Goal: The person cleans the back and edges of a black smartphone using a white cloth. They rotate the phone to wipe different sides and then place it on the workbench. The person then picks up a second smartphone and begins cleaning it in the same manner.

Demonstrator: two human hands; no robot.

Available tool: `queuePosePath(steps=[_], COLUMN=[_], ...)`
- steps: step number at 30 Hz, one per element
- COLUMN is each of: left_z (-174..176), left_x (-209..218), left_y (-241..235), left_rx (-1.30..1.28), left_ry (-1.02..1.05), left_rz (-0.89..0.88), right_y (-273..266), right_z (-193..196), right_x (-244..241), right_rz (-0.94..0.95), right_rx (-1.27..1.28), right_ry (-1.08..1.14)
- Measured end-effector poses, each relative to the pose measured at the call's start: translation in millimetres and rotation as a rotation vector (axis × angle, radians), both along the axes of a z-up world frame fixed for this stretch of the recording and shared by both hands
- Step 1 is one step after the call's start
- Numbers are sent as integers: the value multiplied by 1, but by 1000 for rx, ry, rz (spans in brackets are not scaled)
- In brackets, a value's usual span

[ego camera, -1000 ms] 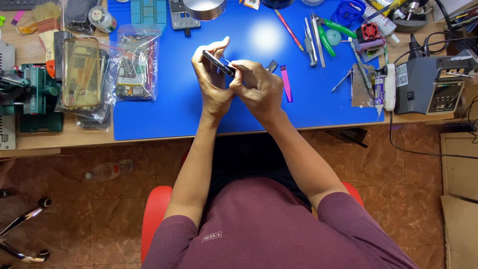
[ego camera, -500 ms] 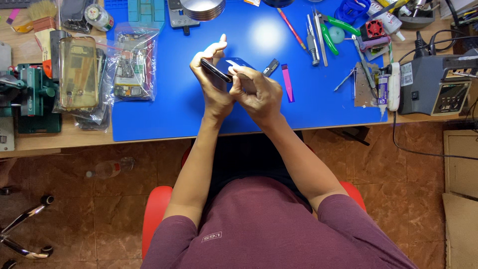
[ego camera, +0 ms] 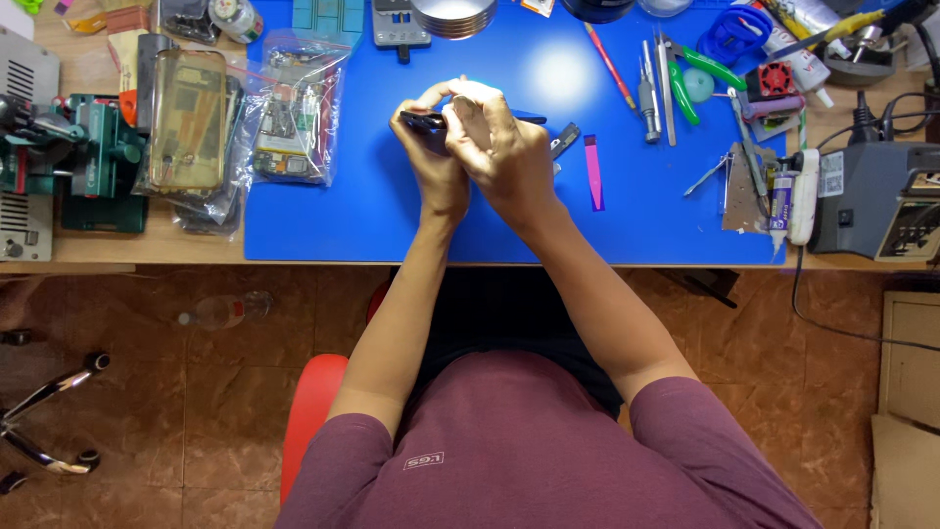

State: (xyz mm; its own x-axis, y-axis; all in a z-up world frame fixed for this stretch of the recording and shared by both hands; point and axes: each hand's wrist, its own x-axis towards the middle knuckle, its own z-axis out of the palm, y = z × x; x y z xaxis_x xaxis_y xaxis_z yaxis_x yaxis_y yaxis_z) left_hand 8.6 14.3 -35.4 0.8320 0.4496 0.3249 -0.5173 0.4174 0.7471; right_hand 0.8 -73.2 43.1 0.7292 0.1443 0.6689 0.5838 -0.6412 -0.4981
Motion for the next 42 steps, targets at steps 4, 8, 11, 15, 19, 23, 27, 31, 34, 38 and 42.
queuePosePath(steps=[4,8,11,15,19,23,27,31,34,38,42], left_z=[0,-11,-9,22,42,53,56,57,52,46,46], left_x=[2,3,5,-5,-20,-29,-25,-27,-25,-27,-27], left_y=[2,6,2,2,0,-3,-5,-6,-7,-7,-7], left_rx=[8,27,-21,161,297,566,622,620,632,621,627], left_ry=[-10,101,58,-99,-173,-191,-312,-337,-350,-381,-393], left_rz=[31,65,49,50,73,163,219,224,226,209,204], right_y=[5,7,6,-12,-32,-48,-66,-75,-75,-71,-70], right_z=[4,9,9,11,21,49,58,51,47,40,40], right_x=[1,4,1,-12,-38,-63,-76,-76,-75,-75,-76], right_rz=[15,29,22,123,154,149,212,249,336,383,391], right_rx=[-7,-222,-204,-44,12,234,671,823,884,962,1010], right_ry=[49,-89,-102,-106,-46,381,790,1127,1295,1314,1305])
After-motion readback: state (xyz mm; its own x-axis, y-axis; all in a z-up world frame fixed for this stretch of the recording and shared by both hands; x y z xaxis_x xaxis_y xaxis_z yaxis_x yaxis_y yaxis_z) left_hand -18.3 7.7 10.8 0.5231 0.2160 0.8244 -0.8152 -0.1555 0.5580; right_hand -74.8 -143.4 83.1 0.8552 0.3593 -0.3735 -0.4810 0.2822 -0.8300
